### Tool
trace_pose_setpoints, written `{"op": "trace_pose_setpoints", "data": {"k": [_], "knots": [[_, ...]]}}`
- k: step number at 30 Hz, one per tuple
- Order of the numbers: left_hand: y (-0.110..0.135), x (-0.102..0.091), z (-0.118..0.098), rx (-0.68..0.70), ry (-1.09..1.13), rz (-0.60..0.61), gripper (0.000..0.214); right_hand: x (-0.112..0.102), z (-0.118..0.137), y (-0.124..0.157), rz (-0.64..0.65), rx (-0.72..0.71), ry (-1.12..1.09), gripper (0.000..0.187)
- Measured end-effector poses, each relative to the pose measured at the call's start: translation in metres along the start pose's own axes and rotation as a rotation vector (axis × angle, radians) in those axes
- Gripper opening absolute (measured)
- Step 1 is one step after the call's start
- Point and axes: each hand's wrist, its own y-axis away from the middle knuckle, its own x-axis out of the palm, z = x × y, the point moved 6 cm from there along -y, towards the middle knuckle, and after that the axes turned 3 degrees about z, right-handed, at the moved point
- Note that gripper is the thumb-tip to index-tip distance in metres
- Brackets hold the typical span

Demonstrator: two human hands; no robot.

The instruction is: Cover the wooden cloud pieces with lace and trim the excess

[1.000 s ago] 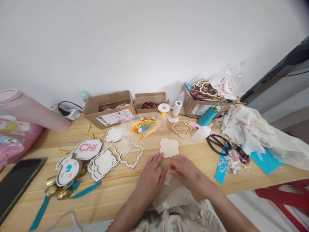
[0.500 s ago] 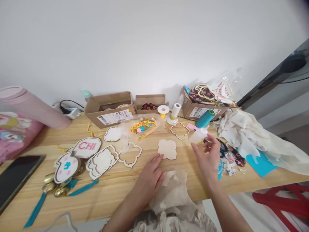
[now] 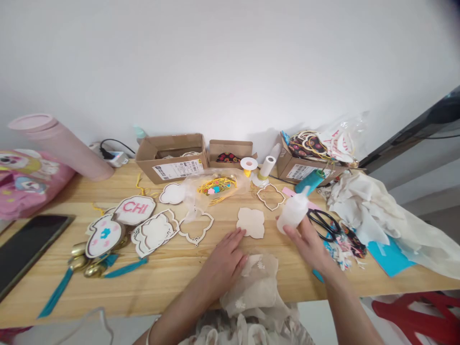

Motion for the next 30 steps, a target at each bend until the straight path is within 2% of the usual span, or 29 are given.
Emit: {"op": "trace_pose_setpoints", "data": {"k": [1, 3, 4, 6, 8, 10, 13, 16, 18, 20, 22, 24, 27, 30], "knots": [[0.0, 0.0, 0.0, 0.006, 0.0, 0.0, 0.023, -0.003, 0.002, 0.006, 0.05, -0.014, 0.003, 0.049], [0.001, -0.001, 0.0, 0.012, 0.001, -0.007, 0.024, -0.018, 0.002, 0.017, 0.038, 0.012, 0.015, 0.052], [0.002, -0.001, 0.001, 0.015, 0.003, -0.014, 0.024, -0.028, 0.002, 0.021, -0.025, 0.04, 0.002, 0.051], [0.004, -0.001, 0.002, 0.021, 0.014, -0.027, 0.023, -0.053, 0.006, 0.026, -0.261, 0.103, -0.117, 0.048], [0.004, 0.0, 0.001, 0.023, 0.034, -0.03, 0.023, -0.069, 0.015, 0.025, -0.504, 0.116, -0.393, 0.041], [0.0, 0.002, 0.0, 0.014, 0.046, -0.02, 0.023, -0.069, 0.027, 0.015, -0.609, 0.082, -0.747, 0.037], [-0.013, 0.005, -0.001, 0.006, 0.018, 0.015, 0.025, -0.05, 0.042, -0.014, -0.539, 0.09, -1.093, 0.03], [-0.029, 0.009, 0.001, 0.06, -0.04, 0.046, 0.027, -0.027, 0.04, -0.039, -0.401, 0.159, -1.249, 0.038], [-0.038, 0.015, 0.004, 0.099, -0.065, 0.061, 0.027, -0.013, 0.032, -0.049, -0.321, 0.199, -1.263, 0.041], [-0.042, 0.023, 0.008, 0.122, -0.067, 0.071, 0.027, -0.002, 0.022, -0.054, -0.276, 0.214, -1.243, 0.037], [-0.045, 0.03, 0.01, 0.119, -0.07, 0.059, 0.026, 0.004, 0.014, -0.056, -0.288, 0.21, -1.231, 0.029], [-0.047, 0.033, 0.009, 0.102, -0.075, 0.046, 0.026, 0.005, 0.009, -0.057, -0.315, 0.19, -1.215, 0.03], [-0.049, 0.032, 0.005, 0.077, -0.082, 0.055, 0.025, 0.004, 0.008, -0.061, -0.333, 0.159, -1.156, 0.027], [-0.047, 0.026, -0.001, 0.091, -0.076, 0.05, 0.026, 0.004, 0.008, -0.069, -0.347, 0.205, -1.106, 0.043]]}}
